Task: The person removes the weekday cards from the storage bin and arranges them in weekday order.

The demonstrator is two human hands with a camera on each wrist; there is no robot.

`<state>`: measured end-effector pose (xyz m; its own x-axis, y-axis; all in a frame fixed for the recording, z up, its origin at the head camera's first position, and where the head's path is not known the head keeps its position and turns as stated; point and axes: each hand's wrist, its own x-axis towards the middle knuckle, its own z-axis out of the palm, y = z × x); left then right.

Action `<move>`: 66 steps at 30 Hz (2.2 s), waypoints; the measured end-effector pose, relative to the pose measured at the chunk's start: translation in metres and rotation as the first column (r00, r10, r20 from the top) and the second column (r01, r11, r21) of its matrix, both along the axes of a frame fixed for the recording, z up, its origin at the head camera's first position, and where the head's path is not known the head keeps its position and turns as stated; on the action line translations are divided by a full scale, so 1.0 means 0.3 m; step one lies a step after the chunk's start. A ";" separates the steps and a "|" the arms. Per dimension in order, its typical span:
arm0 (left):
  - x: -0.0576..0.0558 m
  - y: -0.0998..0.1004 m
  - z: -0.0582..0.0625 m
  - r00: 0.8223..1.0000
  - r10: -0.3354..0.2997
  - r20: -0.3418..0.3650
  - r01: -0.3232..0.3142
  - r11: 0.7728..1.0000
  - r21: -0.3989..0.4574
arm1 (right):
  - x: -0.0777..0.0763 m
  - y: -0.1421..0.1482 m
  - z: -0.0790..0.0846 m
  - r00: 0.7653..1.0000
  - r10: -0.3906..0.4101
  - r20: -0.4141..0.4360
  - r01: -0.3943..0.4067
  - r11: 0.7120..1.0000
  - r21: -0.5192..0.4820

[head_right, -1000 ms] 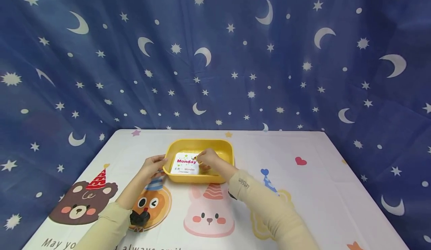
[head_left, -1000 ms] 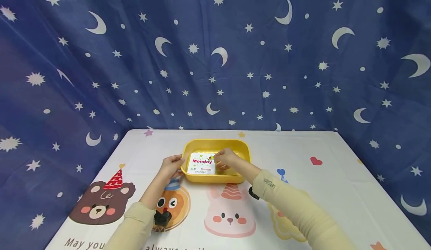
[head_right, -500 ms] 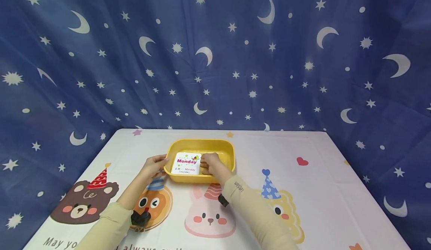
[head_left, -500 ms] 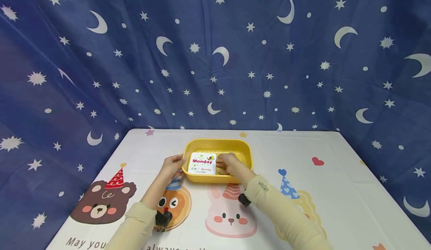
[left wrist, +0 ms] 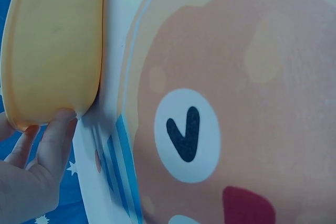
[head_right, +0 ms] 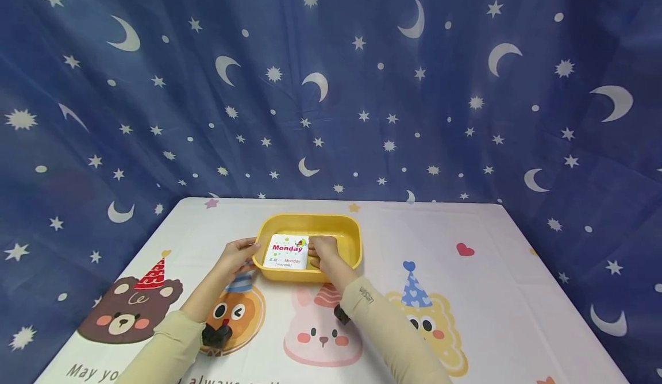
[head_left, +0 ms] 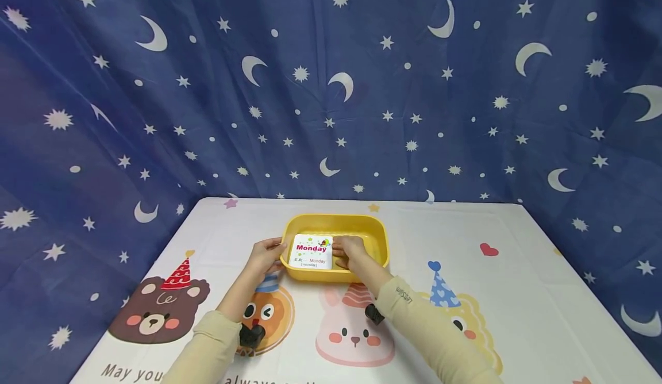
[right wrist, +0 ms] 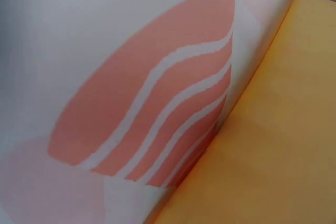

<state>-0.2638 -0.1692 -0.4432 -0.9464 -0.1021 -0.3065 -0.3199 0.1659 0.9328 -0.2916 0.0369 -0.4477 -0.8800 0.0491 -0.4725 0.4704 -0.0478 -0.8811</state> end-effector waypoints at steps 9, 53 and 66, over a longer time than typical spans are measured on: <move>0.003 -0.001 0.001 1.000 0.005 0.004 -0.005 1.000 0.003 | -0.002 -0.005 -0.002 0.999 -0.004 -0.039 0.000 0.996 -0.088; 0.003 -0.005 -0.008 1.000 -0.006 0.005 0.006 1.000 0.005 | -0.032 0.064 0.060 0.962 0.231 -0.148 -0.194 0.954 0.227; 0.005 0.001 -0.003 1.000 -0.009 0.019 0.009 1.000 0.030 | 0.032 0.152 0.108 0.962 0.206 -0.179 -0.182 0.973 0.142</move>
